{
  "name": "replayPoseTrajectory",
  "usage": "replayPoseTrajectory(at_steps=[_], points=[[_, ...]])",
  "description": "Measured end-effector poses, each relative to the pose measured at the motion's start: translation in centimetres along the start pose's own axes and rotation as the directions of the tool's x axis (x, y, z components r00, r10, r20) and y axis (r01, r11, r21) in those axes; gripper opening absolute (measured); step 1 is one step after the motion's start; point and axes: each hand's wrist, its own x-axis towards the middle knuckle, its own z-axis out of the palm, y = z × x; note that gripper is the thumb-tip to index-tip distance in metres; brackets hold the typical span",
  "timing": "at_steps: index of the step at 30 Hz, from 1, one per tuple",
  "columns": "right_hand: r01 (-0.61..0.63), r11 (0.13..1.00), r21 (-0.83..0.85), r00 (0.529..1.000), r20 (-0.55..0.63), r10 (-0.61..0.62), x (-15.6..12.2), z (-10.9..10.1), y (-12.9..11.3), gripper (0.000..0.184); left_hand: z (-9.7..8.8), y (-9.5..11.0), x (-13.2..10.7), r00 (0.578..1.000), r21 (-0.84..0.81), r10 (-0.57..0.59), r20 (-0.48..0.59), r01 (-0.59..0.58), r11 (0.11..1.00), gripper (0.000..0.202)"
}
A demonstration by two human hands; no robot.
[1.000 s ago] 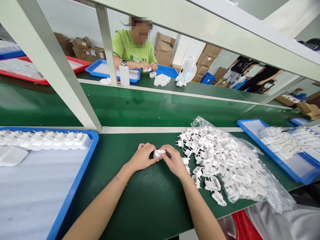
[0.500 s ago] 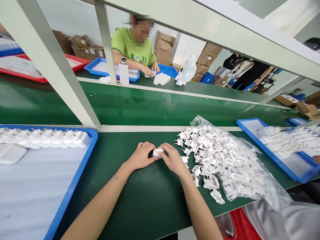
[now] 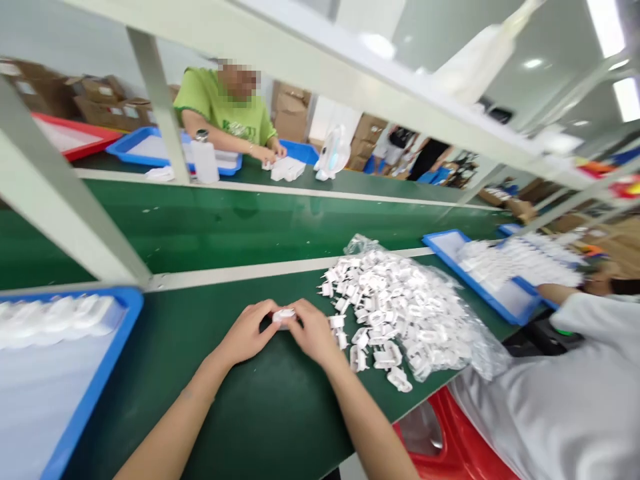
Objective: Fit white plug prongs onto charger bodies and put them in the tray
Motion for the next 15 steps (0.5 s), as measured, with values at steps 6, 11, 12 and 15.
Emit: replayPoseTrajectory(at_steps=[6, 11, 12, 15], points=[[0.042, 0.996, 0.077, 0.999, -0.024, -0.04, 0.3, 0.5, 1.2, 0.028, 0.0, -1.5, 0.5, 0.997, -0.071, -0.069, 0.036, 0.072, 0.995, 0.028], [-0.032, 0.958, 0.284, 0.999, -0.026, 0.041, 0.4, 1.4, 1.8, 0.013, 0.0, -1.6, 0.2, 0.992, -0.103, -0.118, 0.037, 0.121, 0.987, 0.036], [-0.055, 0.939, 0.338, 0.998, -0.021, 0.066, 0.5, 1.7, 1.8, 0.012, 0.0, -1.5, 0.2, 0.989, -0.13, -0.14, 0.046, 0.145, 0.981, 0.036], [-0.109, 0.898, 0.427, 0.984, -0.079, 0.157, 0.5, 2.5, 1.6, 0.016, 0.1, -1.4, 0.4, 0.981, -0.284, -0.182, 0.063, 0.193, 0.939, 0.035]])
